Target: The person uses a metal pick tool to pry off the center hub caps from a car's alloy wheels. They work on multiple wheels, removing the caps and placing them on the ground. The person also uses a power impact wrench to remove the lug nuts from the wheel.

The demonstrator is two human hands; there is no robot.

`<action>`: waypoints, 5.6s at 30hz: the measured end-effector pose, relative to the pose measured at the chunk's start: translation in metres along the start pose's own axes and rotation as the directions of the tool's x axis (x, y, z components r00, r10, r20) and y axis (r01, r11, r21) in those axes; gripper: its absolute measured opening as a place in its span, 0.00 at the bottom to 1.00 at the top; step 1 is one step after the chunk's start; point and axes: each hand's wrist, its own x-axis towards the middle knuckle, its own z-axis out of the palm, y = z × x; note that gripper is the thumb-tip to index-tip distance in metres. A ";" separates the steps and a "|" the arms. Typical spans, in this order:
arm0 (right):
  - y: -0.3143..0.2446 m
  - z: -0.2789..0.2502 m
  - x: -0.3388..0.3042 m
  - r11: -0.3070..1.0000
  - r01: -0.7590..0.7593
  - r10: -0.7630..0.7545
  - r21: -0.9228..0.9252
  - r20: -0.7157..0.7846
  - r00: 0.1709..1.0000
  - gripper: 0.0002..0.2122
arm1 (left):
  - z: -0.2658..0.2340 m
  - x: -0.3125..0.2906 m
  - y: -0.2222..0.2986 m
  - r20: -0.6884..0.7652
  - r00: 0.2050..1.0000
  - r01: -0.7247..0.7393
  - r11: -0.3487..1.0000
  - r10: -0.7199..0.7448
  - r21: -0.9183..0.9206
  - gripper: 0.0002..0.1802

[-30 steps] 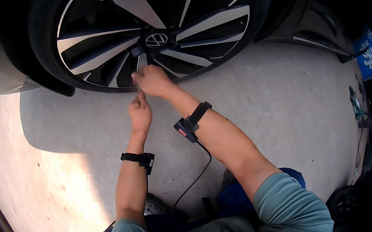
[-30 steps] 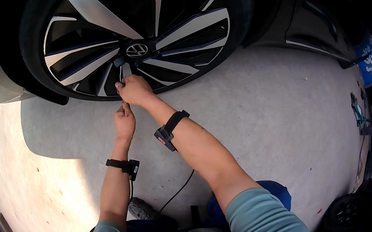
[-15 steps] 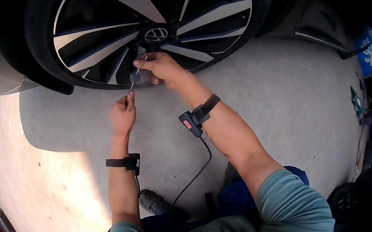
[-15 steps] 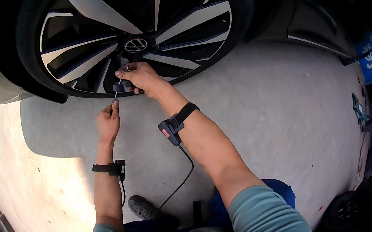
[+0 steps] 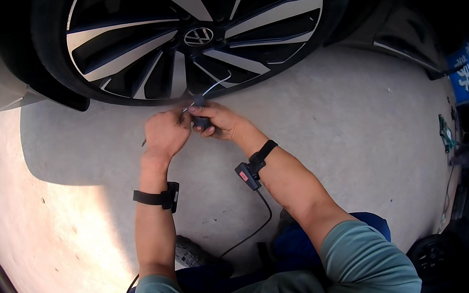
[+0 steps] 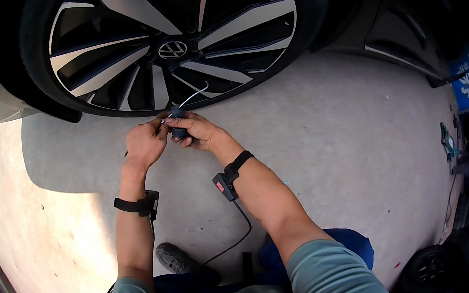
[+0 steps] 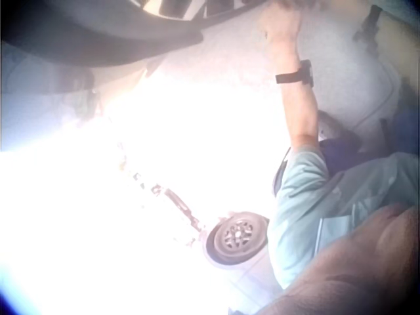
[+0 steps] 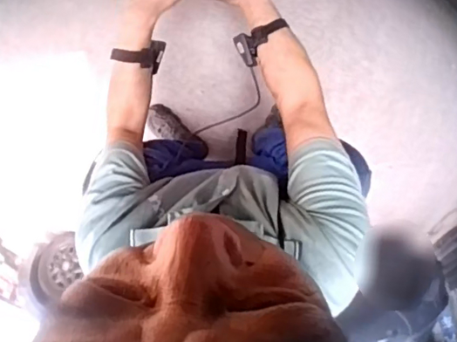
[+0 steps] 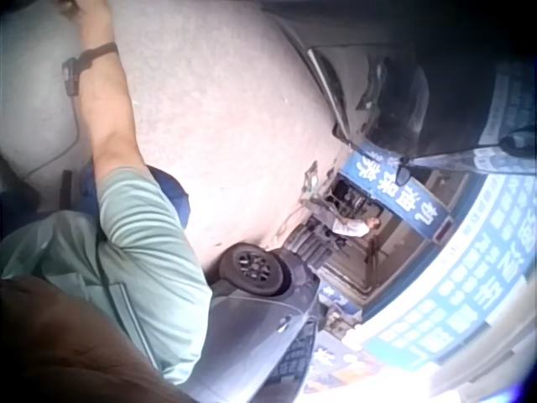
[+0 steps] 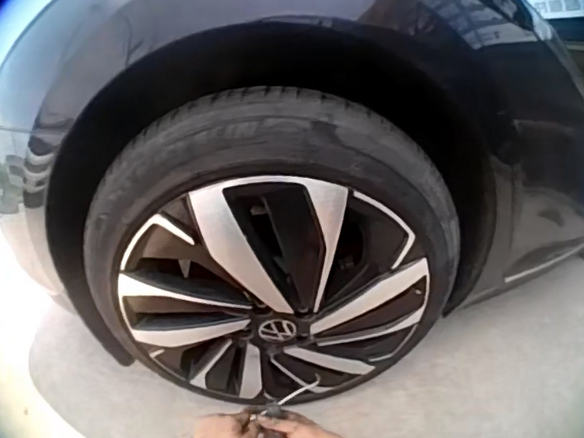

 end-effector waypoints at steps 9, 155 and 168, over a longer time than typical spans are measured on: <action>-0.035 -0.018 -0.017 0.976 0.213 -0.207 0.053 -0.108 0.972 0.11 | -0.018 -0.005 -0.010 0.124 0.975 0.181 0.983 -0.184 0.030 0.29; -0.053 0.043 0.031 0.092 -0.086 -0.790 -0.992 -0.125 0.600 0.15 | 0.055 0.001 0.037 0.172 0.825 0.495 0.541 -0.538 -0.680 0.33; -0.054 0.049 0.026 0.097 -0.114 -0.753 -0.989 -0.148 0.641 0.13 | 0.056 -0.003 0.036 0.187 0.816 0.507 0.522 -0.547 -0.686 0.33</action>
